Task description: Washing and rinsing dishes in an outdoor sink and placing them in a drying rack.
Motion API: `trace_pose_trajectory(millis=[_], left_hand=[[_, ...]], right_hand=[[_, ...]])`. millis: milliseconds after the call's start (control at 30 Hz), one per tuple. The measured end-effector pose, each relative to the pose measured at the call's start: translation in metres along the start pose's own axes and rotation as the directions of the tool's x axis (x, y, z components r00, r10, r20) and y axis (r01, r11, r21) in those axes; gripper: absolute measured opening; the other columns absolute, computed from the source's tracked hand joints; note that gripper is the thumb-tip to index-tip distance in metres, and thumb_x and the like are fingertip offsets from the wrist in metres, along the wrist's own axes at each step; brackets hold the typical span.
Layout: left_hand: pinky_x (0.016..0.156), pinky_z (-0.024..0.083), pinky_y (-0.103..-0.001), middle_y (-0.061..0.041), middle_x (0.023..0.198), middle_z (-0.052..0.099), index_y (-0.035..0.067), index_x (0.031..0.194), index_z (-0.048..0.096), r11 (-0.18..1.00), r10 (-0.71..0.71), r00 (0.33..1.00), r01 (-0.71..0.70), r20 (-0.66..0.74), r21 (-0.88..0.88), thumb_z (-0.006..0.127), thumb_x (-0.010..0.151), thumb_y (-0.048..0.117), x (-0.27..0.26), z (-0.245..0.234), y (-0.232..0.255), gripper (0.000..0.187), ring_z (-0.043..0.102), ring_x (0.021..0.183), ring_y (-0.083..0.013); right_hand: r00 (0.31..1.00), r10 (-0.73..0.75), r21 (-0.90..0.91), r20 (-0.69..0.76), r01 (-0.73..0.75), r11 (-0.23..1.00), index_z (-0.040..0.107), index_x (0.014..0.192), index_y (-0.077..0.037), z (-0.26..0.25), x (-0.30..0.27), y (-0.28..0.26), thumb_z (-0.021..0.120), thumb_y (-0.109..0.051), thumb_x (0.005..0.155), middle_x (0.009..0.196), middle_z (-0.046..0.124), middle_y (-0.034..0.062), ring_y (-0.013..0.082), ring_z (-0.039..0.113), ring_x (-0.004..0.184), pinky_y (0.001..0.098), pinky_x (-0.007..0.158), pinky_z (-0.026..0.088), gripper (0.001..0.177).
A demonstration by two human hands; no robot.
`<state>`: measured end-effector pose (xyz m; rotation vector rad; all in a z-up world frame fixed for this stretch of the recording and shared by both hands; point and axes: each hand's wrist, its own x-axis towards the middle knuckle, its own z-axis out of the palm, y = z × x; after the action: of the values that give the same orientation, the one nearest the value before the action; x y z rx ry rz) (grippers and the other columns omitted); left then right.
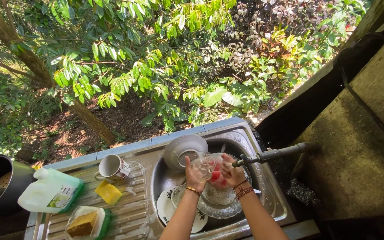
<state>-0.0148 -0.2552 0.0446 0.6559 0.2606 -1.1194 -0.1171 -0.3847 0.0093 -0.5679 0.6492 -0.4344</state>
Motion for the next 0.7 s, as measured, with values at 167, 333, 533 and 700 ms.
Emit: trace_pose_trajectory(millis=[167, 333, 533, 700], left_hand=[[0.084, 0.057, -0.051, -0.016, 0.101, 0.078, 0.017, 0.092, 0.075, 0.997, 0.063, 0.997, -0.065, -0.046, -0.034, 0.063, 0.077, 0.085, -0.005, 0.004, -0.003, 0.07, 0.073, 0.093, -0.0367], [0.096, 0.052, -0.057, -0.019, 0.118, 0.075, 0.016, 0.116, 0.073, 0.99, 0.059, 0.998, -0.062, 0.026, 0.13, 0.058, 0.075, 0.091, 0.014, -0.016, -0.01, 0.087, 0.068, 0.11, -0.0408], [0.1, 0.05, -0.063, -0.018, 0.13, 0.071, 0.016, 0.128, 0.068, 0.961, -0.095, 0.989, 0.061, 0.112, 0.27, 0.057, 0.075, 0.092, 0.007, 0.006, -0.03, 0.093, 0.064, 0.122, -0.0438], [0.084, 0.059, -0.053, -0.015, 0.106, 0.075, 0.009, 0.113, 0.071, 0.969, -0.177, 0.97, 0.142, 0.165, 0.203, 0.062, 0.077, 0.076, -0.001, 0.024, -0.044, 0.077, 0.072, 0.092, -0.0321]], right_hand=[[0.975, 0.18, 0.051, 0.134, -0.188, 0.981, 0.063, 0.14, -0.003, 0.056, -0.076, -0.039, 0.051, -0.029, 0.099, 0.074, 0.062, -0.0105, 0.006, 0.048, 0.064, 0.018, 0.052, 0.04, 0.051], [0.986, -0.029, 0.063, 0.166, 0.019, 0.998, 0.07, 0.097, 0.009, 0.048, -0.093, -0.054, 0.055, 0.005, 0.09, 0.121, 0.072, 0.023, 0.0296, 0.071, 0.092, 0.0503, 0.101, 0.056, 0.017], [0.999, -0.005, -0.078, 0.044, 0.009, 0.997, 0.069, 0.105, 0.01, 0.024, -0.107, -0.07, 0.057, 0.011, 0.093, 0.105, 0.075, 0.0255, 0.0351, 0.074, 0.101, 0.0463, 0.094, 0.059, 0.017], [0.982, -0.068, -0.146, 0.178, 0.095, 0.985, 0.072, 0.116, 0.003, -0.04, -0.09, -0.06, 0.061, -0.008, 0.096, 0.122, 0.074, 0.0248, 0.0346, 0.073, 0.11, 0.0443, 0.101, 0.057, 0.025]])
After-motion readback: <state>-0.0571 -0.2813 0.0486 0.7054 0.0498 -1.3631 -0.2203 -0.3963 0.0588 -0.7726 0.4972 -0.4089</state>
